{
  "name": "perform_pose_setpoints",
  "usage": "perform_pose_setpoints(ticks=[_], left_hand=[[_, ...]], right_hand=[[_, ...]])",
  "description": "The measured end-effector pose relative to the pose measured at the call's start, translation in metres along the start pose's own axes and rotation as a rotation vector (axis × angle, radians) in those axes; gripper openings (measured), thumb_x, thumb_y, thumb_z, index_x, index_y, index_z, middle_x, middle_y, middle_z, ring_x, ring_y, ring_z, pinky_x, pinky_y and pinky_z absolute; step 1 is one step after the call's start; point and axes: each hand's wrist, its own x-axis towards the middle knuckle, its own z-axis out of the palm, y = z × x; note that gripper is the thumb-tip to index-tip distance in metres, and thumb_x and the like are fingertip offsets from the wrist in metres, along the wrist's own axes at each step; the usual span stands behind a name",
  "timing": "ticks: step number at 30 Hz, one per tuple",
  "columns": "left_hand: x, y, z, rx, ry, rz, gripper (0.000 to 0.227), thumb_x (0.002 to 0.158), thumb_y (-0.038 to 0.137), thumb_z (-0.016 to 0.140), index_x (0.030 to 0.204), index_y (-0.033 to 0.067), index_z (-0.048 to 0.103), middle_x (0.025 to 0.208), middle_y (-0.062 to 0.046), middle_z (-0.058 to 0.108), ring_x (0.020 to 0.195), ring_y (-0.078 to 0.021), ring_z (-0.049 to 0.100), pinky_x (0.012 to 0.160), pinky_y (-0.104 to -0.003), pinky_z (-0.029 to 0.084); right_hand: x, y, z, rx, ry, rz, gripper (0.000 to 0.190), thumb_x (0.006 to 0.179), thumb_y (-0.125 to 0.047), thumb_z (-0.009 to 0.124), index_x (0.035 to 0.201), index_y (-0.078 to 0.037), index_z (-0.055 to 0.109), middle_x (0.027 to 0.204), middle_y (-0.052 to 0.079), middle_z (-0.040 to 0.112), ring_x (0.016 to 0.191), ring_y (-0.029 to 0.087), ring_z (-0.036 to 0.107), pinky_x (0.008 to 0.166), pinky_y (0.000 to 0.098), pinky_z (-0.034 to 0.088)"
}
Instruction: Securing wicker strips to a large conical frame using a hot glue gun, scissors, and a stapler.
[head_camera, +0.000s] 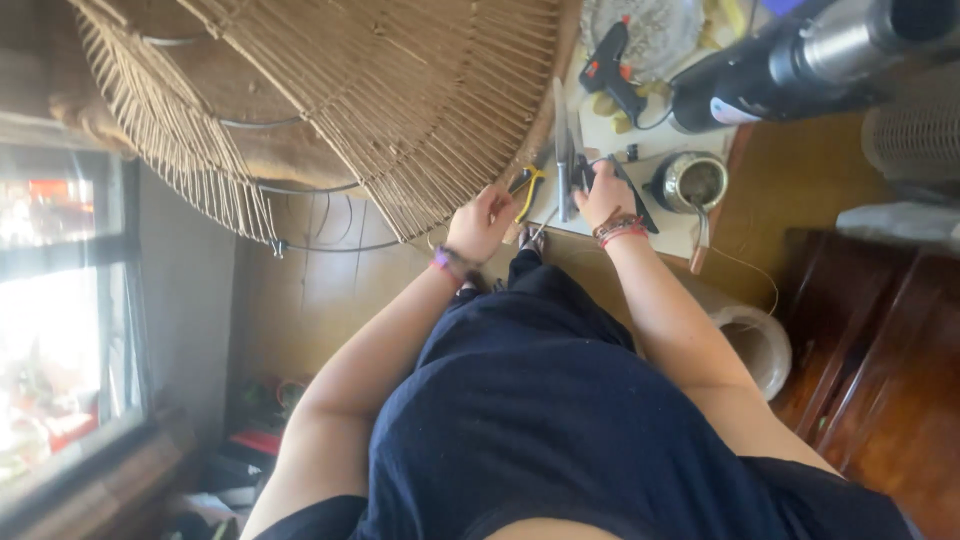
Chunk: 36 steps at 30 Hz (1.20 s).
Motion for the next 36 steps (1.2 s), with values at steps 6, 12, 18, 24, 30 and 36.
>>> perform_pose_setpoints(ticks=[6, 12, 18, 24, 30, 36], left_hand=[[0.068, -0.025, 0.061, 0.474, -0.028, -0.132, 0.075, 0.075, 0.052, 0.079, 0.131, 0.0143, 0.048, 0.114, -0.011, 0.051, 0.091, -0.0446, 0.074, 0.082, -0.055, 0.063], [0.110, -0.055, 0.097, 0.556, -0.205, -0.247, 0.071, 0.079, 0.037, 0.080, 0.128, 0.0125, 0.036, 0.116, -0.011, 0.057, 0.095, -0.0446, 0.074, 0.083, -0.058, 0.061], [0.071, -0.043, 0.073, 0.183, 0.180, -0.131, 0.061, 0.070, 0.061, 0.071, 0.106, 0.0163, 0.051, 0.086, -0.010, 0.072, 0.085, -0.0408, 0.076, 0.074, -0.052, 0.060], [-0.004, 0.023, 0.011, -0.174, 0.230, -0.125, 0.047, 0.087, 0.049, 0.065, 0.112, 0.0158, 0.045, 0.093, -0.021, 0.068, 0.093, -0.0486, 0.070, 0.079, -0.060, 0.057], [-0.059, 0.042, -0.063, -0.209, 0.342, -0.021, 0.051, 0.096, 0.053, 0.061, 0.126, 0.0150, 0.046, 0.103, -0.016, 0.057, 0.094, -0.0527, 0.067, 0.079, -0.061, 0.058], [-0.109, 0.000, -0.143, -0.376, 0.605, 0.042, 0.027, 0.111, 0.031, 0.042, 0.106, 0.0235, 0.067, 0.062, 0.008, 0.063, 0.065, -0.0227, 0.070, 0.069, -0.035, 0.059]], right_hand=[[0.015, -0.012, 0.004, -0.168, 0.081, -0.161, 0.026, 0.098, -0.021, 0.062, 0.117, -0.004, 0.057, 0.095, 0.022, 0.075, 0.091, 0.040, 0.076, 0.076, 0.0484, 0.062], [-0.016, -0.034, -0.025, -0.173, 0.178, -0.251, 0.047, 0.087, -0.017, 0.074, 0.127, 0.002, 0.058, 0.105, 0.020, 0.064, 0.095, 0.042, 0.072, 0.074, 0.0456, 0.064], [-0.036, -0.021, -0.029, 0.382, -0.182, -0.470, 0.089, 0.075, -0.038, 0.090, 0.143, 0.005, 0.051, 0.116, 0.025, 0.069, 0.105, 0.039, 0.071, 0.075, 0.0421, 0.064], [-0.074, -0.085, -0.024, 1.324, -0.783, -0.492, 0.076, 0.077, 0.010, 0.082, 0.143, -0.004, 0.047, 0.130, 0.016, 0.061, 0.122, 0.024, 0.059, 0.086, 0.0434, 0.061], [-0.053, -0.136, -0.025, 0.755, -0.694, -0.507, 0.024, 0.088, 0.006, 0.056, 0.086, -0.005, 0.077, 0.068, 0.014, 0.073, 0.064, 0.020, 0.072, 0.053, 0.0313, 0.057], [-0.073, -0.210, -0.057, 0.862, -0.737, -0.545, 0.038, 0.074, 0.016, 0.044, 0.105, 0.002, 0.061, 0.088, 0.020, 0.072, 0.080, 0.023, 0.071, 0.060, 0.0320, 0.062]])
